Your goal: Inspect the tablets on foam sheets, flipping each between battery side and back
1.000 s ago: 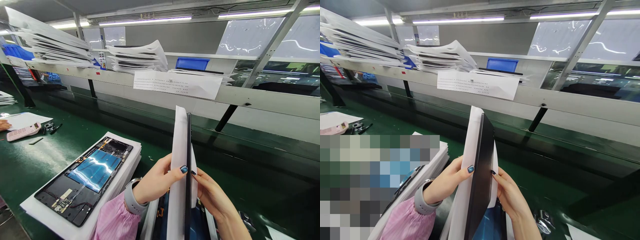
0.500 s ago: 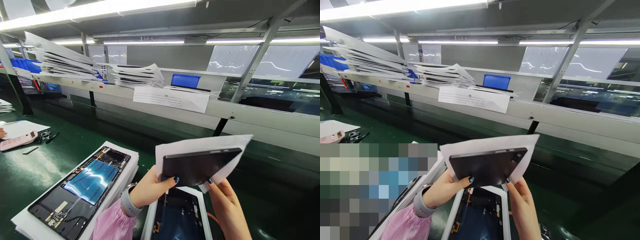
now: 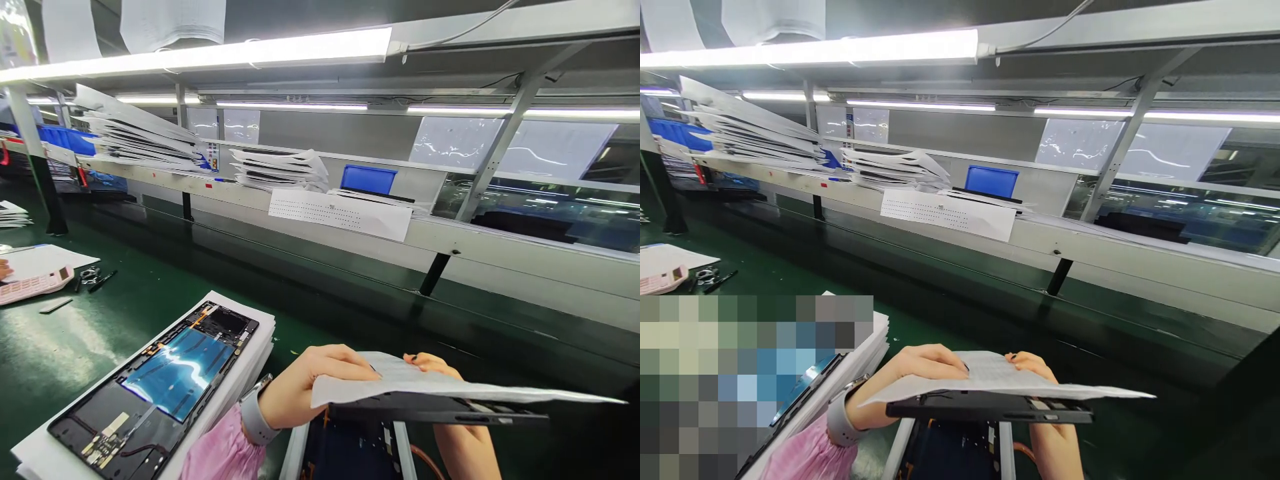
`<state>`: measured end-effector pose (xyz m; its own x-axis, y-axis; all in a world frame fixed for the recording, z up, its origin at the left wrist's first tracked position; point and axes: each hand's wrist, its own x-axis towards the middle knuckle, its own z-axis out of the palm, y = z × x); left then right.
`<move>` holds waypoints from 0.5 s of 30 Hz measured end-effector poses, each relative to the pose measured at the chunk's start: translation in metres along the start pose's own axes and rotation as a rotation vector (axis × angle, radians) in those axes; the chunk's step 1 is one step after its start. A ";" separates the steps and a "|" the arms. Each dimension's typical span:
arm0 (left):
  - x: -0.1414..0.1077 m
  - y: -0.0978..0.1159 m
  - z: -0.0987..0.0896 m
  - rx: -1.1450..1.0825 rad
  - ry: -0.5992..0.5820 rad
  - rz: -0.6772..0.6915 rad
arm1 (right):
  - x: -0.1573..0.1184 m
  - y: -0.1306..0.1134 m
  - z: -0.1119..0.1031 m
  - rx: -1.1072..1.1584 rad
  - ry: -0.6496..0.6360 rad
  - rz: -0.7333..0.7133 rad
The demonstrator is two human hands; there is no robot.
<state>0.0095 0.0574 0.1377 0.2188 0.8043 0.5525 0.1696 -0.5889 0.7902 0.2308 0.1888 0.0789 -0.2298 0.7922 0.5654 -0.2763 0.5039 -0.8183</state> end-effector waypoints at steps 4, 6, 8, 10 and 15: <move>0.000 -0.002 -0.003 0.001 -0.017 0.019 | 0.015 0.015 -0.012 -0.041 -0.035 -0.056; -0.001 -0.001 -0.003 0.016 -0.041 0.025 | 0.013 0.012 -0.014 -0.064 -0.054 -0.043; -0.003 -0.001 -0.002 0.024 -0.034 0.006 | 0.005 0.005 -0.015 -0.090 -0.067 -0.004; -0.007 -0.002 -0.001 -0.017 0.065 -0.077 | -0.006 -0.007 -0.016 -0.119 -0.088 0.062; -0.016 -0.003 -0.005 -0.436 0.348 -0.402 | -0.031 -0.045 -0.017 -0.047 -0.239 0.284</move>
<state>0.0004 0.0462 0.1279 -0.1136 0.9752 0.1898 -0.2456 -0.2127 0.9457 0.2664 0.1476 0.0962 -0.5044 0.8026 0.3185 -0.1281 0.2952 -0.9468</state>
